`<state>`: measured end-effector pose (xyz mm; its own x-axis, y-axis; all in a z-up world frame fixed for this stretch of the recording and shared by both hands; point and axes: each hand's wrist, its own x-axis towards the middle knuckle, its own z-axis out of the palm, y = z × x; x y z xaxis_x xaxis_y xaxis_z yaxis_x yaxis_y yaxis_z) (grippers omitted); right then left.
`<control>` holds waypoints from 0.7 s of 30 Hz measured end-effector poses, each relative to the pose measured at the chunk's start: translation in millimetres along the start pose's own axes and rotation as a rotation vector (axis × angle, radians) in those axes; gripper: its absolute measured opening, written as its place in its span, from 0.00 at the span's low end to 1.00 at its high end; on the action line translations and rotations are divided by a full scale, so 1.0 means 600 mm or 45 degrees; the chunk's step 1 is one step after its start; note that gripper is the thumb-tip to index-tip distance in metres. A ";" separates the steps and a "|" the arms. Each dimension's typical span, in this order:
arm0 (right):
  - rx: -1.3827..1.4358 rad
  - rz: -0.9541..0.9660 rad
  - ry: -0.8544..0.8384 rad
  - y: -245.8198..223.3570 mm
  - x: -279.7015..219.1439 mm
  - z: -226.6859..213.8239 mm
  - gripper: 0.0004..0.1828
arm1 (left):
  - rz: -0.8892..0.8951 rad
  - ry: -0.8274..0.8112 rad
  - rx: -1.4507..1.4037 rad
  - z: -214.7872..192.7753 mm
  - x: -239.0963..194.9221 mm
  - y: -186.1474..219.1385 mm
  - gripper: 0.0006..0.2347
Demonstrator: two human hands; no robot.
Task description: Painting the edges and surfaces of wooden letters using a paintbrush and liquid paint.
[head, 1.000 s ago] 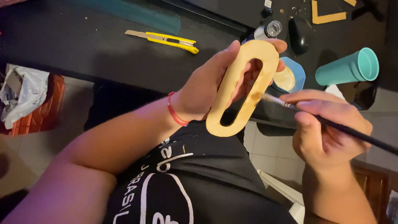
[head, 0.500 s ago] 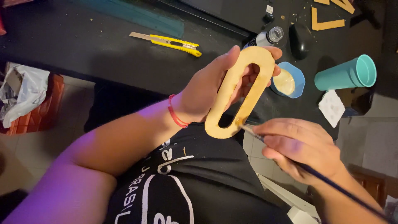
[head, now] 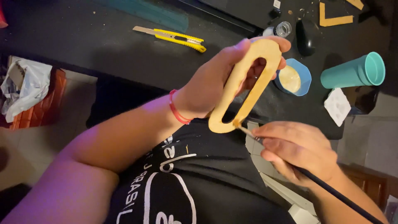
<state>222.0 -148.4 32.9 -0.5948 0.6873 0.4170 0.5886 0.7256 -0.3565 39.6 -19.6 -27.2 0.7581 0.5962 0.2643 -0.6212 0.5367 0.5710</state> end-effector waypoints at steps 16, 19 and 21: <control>-0.371 -0.080 0.675 0.049 -0.010 -0.014 0.18 | 0.124 -0.050 0.153 0.029 -0.002 -0.012 0.27; -0.137 -0.221 0.581 0.058 -0.017 0.006 0.13 | -0.026 0.035 0.113 0.028 -0.009 0.007 0.29; -0.044 -0.136 0.477 0.031 -0.018 0.004 0.11 | -0.027 -0.020 -0.096 0.012 -0.010 0.002 0.28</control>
<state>238.0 -142.5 19.6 -0.4159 0.5436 0.7291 0.5564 0.7863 -0.2689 35.6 -26.8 -22.8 0.7737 0.5755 0.2651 -0.6179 0.5927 0.5167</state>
